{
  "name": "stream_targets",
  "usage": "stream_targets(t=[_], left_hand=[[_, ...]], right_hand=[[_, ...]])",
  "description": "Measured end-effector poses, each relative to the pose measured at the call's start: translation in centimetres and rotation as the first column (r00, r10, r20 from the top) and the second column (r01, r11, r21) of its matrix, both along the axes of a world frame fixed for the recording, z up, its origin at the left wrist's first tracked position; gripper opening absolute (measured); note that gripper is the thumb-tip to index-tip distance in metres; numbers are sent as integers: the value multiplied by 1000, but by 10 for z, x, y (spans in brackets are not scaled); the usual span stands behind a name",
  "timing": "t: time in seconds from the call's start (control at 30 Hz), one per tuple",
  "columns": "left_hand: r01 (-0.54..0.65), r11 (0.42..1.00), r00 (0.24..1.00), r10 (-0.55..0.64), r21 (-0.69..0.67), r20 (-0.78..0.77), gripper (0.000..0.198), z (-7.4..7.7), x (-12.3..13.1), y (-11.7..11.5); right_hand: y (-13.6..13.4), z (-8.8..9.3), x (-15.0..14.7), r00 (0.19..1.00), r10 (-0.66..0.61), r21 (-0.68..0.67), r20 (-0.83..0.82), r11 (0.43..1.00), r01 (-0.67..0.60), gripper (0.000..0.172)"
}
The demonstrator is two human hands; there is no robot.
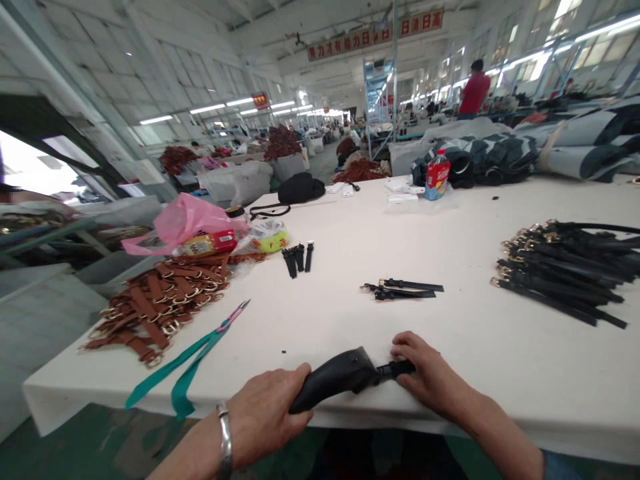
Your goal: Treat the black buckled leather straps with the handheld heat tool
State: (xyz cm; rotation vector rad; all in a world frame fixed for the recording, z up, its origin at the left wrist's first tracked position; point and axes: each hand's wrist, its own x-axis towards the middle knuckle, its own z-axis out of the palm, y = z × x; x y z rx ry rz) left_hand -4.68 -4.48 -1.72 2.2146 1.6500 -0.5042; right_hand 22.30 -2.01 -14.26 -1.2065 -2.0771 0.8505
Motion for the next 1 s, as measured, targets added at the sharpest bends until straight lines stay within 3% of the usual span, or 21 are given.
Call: stream_targets(t=[0.1,0.2,0.47,0.8,1.0], left_hand=[[-29,1000,998,29,0,49,40,-7,-7,-4],[-53,998,995,51,28,80,42,-16,-16,-7],[-88,996,980,87,-4,177,33,-22,-22,-13],[-131,991,970,128,2,207,46,-37,-30,-14],[-173,985,959,174,-24,222,52,-38,-29,-19]], right_hand=[[-1,10,0,986,17,27,166,999,-22,16],[-2,17,-4,969,52,35,242,997,-62,16],[-2,18,-9,970,81,7,228,996,-84,14],[-5,5,-17,976,-3,-20,220,1000,7,14],[-9,-1,-20,962,-46,43,271,998,35,11]])
